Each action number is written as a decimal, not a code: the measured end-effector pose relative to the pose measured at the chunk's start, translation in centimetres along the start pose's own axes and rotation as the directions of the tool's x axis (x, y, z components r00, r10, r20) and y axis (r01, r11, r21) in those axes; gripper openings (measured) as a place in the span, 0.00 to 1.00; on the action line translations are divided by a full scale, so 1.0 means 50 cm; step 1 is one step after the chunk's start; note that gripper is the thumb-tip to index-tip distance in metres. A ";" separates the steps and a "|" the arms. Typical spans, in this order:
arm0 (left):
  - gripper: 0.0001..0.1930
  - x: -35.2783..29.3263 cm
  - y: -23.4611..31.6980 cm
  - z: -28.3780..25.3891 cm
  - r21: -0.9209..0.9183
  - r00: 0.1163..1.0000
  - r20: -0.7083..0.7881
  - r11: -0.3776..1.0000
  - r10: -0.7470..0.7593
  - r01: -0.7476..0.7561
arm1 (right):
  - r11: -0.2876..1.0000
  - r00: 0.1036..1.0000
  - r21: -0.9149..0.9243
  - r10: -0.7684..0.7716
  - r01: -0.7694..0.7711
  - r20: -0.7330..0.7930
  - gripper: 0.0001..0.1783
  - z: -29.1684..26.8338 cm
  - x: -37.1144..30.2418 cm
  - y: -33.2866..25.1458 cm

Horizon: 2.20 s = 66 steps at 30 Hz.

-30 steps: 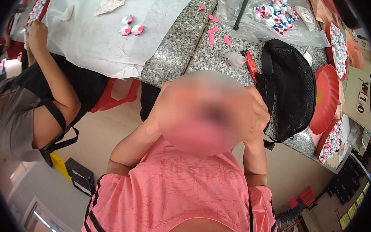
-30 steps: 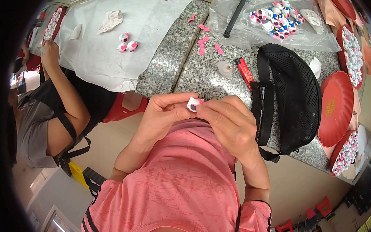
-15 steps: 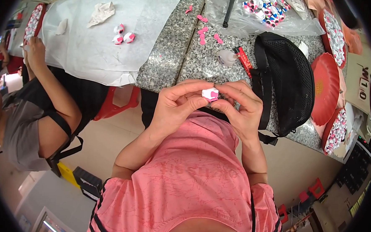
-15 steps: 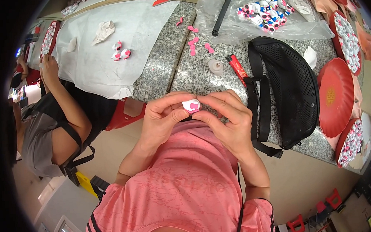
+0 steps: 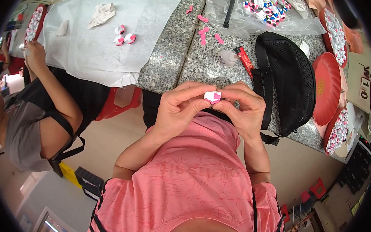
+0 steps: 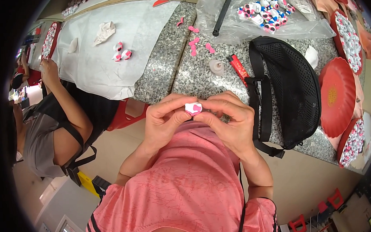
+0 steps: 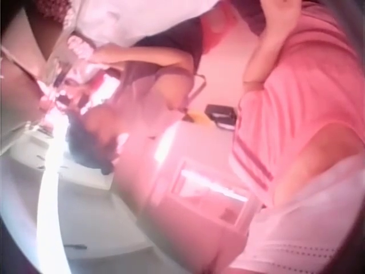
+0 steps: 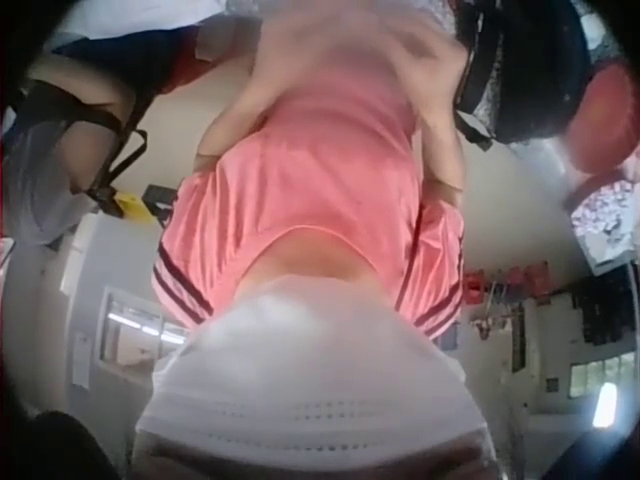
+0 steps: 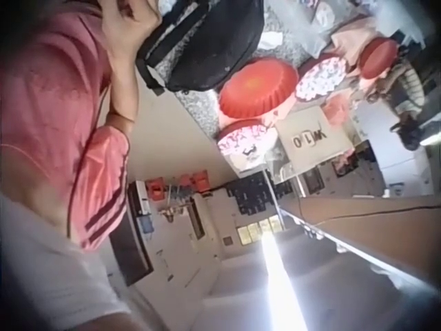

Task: Assembling small toy components by applying glue to pink and white plastic parts.

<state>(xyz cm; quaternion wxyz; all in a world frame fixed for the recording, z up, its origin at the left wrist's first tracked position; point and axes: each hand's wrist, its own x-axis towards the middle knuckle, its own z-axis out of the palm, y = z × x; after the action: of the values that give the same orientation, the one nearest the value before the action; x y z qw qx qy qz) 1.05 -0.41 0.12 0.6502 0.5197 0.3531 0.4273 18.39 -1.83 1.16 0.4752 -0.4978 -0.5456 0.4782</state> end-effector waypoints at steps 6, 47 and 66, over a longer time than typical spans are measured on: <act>0.13 -0.002 0.004 0.012 0.020 0.996 -0.094 1.000 -0.009 0.011 | 0.999 1.000 -0.048 -0.024 0.025 0.009 0.14 0.000 0.007 -0.002; 0.12 -0.011 -0.011 0.006 -0.133 0.995 -0.089 0.990 -0.054 0.042 | 0.989 0.998 0.145 0.019 -0.027 0.054 0.13 0.001 0.012 0.031; 0.15 -0.008 -0.049 -0.002 -0.785 0.949 0.159 0.548 -0.273 0.290 | 0.907 0.944 -0.298 -0.326 0.299 -0.044 0.13 0.024 0.003 0.000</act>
<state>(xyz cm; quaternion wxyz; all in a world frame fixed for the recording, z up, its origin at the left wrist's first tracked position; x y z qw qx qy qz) 1.27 -0.95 -2.30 0.8762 0.1135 0.1964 0.4252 17.21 -1.73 1.05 0.4931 -0.4895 -0.6591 0.2878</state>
